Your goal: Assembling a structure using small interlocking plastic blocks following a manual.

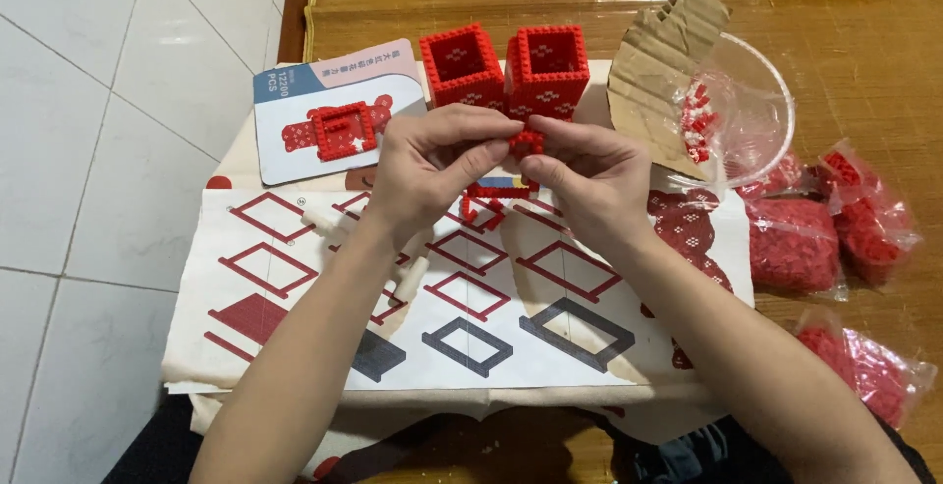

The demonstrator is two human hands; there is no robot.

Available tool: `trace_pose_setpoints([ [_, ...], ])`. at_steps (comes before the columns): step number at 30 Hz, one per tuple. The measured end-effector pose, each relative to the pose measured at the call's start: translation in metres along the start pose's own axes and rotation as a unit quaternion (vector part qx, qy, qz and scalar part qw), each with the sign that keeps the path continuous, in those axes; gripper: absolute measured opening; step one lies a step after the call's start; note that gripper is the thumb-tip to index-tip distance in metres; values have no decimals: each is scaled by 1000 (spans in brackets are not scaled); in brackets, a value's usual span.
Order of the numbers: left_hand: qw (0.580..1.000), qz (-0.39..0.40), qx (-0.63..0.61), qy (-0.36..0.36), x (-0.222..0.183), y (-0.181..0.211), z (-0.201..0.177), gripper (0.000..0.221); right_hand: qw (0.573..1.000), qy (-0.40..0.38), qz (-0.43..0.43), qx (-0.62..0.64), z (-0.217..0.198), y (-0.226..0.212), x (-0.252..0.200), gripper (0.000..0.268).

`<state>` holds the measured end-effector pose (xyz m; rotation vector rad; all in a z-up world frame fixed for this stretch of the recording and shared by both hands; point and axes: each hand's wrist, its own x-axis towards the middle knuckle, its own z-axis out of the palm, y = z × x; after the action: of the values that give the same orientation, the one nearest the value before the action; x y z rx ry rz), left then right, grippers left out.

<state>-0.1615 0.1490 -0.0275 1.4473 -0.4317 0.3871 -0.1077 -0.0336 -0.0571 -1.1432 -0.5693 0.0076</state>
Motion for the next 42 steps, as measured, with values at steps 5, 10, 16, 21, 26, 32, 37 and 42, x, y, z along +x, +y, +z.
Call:
trace_pose_setpoints([
  [5,1000,-1,3,-6,-2,5,2,18,999,-14,-4,-31,-6,-2,-2,46],
  [10,1000,-18,-3,-17,-1,7,-1,18,998,-32,-16,-44,-9,-2,0,44],
  [16,999,-26,-18,-27,-2,15,0,16,996,-58,-39,-62,-7,-12,-4,44],
  [21,998,-13,-49,-29,-4,23,5,17,998,-46,-42,-31,2,-23,-9,44],
  [26,998,-23,-46,-32,-4,33,11,16,997,-59,-54,9,-11,-18,-7,45],
  [32,999,-20,-12,-35,-9,49,16,13,992,-112,-53,-37,-22,-36,-17,37],
  [37,999,2,2,-45,-10,49,16,13,985,-137,-85,-63,-23,-37,-15,38],
  [42,999,19,29,-40,-10,50,15,11,982,-150,-91,-71,-21,-41,-17,39],
])
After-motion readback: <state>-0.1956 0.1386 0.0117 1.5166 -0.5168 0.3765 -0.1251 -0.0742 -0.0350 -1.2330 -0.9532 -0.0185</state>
